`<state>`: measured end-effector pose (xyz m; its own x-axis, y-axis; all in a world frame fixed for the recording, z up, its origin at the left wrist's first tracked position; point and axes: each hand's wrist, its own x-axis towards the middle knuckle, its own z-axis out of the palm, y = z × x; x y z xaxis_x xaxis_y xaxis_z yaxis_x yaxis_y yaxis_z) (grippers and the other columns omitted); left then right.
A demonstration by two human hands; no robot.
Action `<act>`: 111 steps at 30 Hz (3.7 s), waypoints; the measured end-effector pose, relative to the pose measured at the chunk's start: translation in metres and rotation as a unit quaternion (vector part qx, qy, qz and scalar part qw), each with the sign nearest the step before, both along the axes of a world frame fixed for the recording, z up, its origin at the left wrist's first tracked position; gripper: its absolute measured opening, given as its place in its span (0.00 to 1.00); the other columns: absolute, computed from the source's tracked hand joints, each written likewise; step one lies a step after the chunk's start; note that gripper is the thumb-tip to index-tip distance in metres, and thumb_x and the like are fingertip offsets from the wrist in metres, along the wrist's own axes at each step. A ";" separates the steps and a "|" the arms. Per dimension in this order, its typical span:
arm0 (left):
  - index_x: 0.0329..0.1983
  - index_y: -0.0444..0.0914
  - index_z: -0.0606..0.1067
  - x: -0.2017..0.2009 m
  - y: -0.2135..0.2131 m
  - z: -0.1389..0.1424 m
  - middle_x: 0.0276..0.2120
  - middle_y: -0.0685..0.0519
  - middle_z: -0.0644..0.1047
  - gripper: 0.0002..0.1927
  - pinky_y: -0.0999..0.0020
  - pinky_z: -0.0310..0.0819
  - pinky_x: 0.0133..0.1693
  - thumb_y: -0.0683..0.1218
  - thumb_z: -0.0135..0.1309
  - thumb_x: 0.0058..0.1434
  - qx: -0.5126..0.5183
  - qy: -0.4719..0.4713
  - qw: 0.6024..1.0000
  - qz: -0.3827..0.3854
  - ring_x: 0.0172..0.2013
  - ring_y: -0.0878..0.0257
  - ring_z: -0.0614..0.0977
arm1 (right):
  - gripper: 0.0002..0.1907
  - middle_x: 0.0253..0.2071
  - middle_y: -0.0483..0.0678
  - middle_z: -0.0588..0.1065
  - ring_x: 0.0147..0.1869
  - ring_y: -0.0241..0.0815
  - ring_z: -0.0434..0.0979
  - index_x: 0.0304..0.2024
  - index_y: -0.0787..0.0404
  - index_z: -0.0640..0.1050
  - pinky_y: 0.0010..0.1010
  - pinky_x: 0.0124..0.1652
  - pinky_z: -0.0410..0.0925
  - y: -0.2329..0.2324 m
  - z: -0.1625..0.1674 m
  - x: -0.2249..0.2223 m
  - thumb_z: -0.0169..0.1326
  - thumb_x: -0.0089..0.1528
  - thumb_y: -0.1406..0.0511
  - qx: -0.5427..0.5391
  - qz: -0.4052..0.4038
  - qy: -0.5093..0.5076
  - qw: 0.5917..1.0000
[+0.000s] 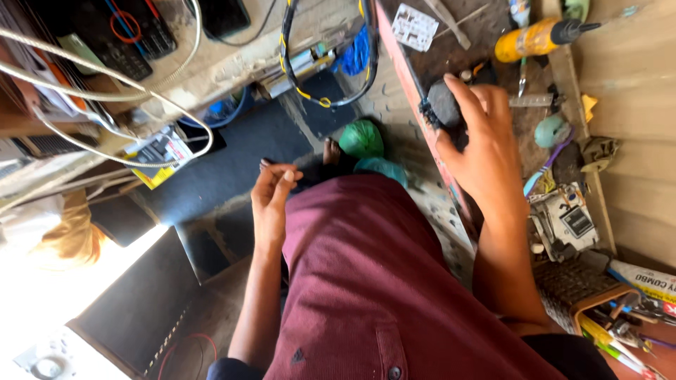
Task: The person repairs a disassembled mobile phone. They hold the phone motherboard in one hand, use a pen-like tool on the board, then solder the board with a soldering iron for an extended period, and finally hold the board up.
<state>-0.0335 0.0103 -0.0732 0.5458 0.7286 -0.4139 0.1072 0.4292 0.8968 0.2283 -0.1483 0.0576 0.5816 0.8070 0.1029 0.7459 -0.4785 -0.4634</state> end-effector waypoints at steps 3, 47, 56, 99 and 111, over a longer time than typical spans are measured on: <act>0.49 0.33 0.77 -0.016 0.004 -0.026 0.41 0.51 0.81 0.11 0.71 0.72 0.50 0.46 0.53 0.70 0.007 0.002 1.000 0.005 0.45 0.65 0.80 | 0.39 0.56 0.58 0.64 0.60 0.59 0.70 0.72 0.55 0.70 0.49 0.52 0.70 0.010 -0.025 -0.017 0.64 0.58 0.69 -0.071 -0.026 0.006 0.997; 0.49 0.34 0.77 -0.062 0.015 0.021 0.40 0.51 0.81 0.12 0.71 0.70 0.51 0.47 0.52 0.70 -0.014 0.001 0.998 0.069 0.46 0.65 0.79 | 0.24 0.60 0.55 0.70 0.66 0.56 0.74 0.65 0.55 0.72 0.43 0.57 0.71 0.085 0.059 0.020 0.56 0.67 0.75 0.041 0.000 0.040 0.998; 0.49 0.33 0.77 -0.023 0.014 0.016 0.42 0.51 0.80 0.12 0.72 0.71 0.50 0.46 0.55 0.69 -0.017 -0.034 0.999 0.010 0.46 0.66 0.80 | 0.33 0.69 0.54 0.69 0.74 0.58 0.64 0.66 0.62 0.72 0.49 0.69 0.59 0.020 0.042 0.024 0.61 0.57 0.74 -0.062 0.097 -0.029 0.993; 0.74 0.36 0.62 0.038 -0.003 0.103 0.72 0.49 0.65 0.35 0.58 0.67 0.68 0.44 0.62 0.66 -0.078 -0.331 0.926 -0.162 0.69 0.59 0.70 | 0.24 0.53 0.49 0.77 0.56 0.37 0.78 0.58 0.70 0.74 0.27 0.57 0.72 0.039 0.032 -0.070 0.64 0.60 0.74 0.166 0.082 0.468 0.864; 0.72 0.28 0.66 0.042 0.001 0.111 0.61 0.42 0.74 0.33 0.54 0.69 0.69 0.46 0.61 0.67 -0.211 -0.385 0.886 -0.151 0.61 0.51 0.77 | 0.20 0.54 0.52 0.76 0.58 0.39 0.78 0.56 0.70 0.75 0.28 0.57 0.72 0.051 0.049 -0.095 0.63 0.62 0.73 0.171 0.070 0.358 0.915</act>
